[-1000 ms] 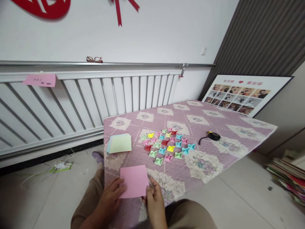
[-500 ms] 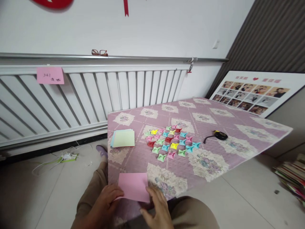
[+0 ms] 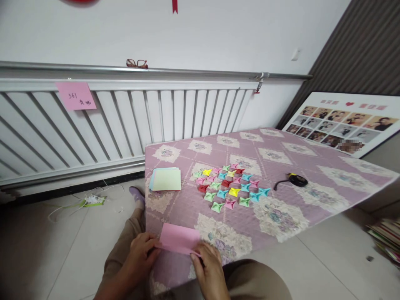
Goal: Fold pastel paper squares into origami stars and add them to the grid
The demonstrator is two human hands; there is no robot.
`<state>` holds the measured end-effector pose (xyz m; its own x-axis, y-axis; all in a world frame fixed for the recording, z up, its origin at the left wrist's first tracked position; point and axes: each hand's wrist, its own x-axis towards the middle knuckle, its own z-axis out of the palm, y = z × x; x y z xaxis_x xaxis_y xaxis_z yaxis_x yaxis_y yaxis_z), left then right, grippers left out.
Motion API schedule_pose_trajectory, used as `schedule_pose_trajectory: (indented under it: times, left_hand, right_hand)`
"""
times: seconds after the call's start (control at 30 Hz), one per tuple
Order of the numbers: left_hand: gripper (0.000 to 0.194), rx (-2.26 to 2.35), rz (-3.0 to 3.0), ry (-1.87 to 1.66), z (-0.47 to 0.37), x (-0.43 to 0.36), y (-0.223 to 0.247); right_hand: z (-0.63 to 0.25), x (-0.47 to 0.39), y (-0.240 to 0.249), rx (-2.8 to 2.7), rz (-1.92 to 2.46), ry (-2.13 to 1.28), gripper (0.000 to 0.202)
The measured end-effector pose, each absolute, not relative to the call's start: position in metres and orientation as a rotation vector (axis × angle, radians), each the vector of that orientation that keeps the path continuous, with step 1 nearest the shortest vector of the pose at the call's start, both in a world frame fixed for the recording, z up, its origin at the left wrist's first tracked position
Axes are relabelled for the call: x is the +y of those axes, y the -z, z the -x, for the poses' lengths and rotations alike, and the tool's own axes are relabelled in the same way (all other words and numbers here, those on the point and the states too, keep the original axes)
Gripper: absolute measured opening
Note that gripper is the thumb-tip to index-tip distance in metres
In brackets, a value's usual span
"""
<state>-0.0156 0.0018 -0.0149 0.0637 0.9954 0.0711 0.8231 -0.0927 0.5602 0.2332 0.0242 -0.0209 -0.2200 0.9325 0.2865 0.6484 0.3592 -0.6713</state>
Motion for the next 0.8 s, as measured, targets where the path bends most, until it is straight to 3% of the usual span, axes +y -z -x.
schedule_pose_trajectory:
  times: [0.47,0.8]
  left_hand:
    - [0.026,1.997,-1.841,-0.343,0.007,0.024,-0.011]
    - [0.029,1.985,-1.897,-0.162,0.007,0.033,-0.021]
  right_hand:
    - [-0.217,0.031,0.042,-1.657,1.669,-0.394,0.055]
    - [-0.214,0.039,0.031,-1.788,1.766,-0.328,0.051]
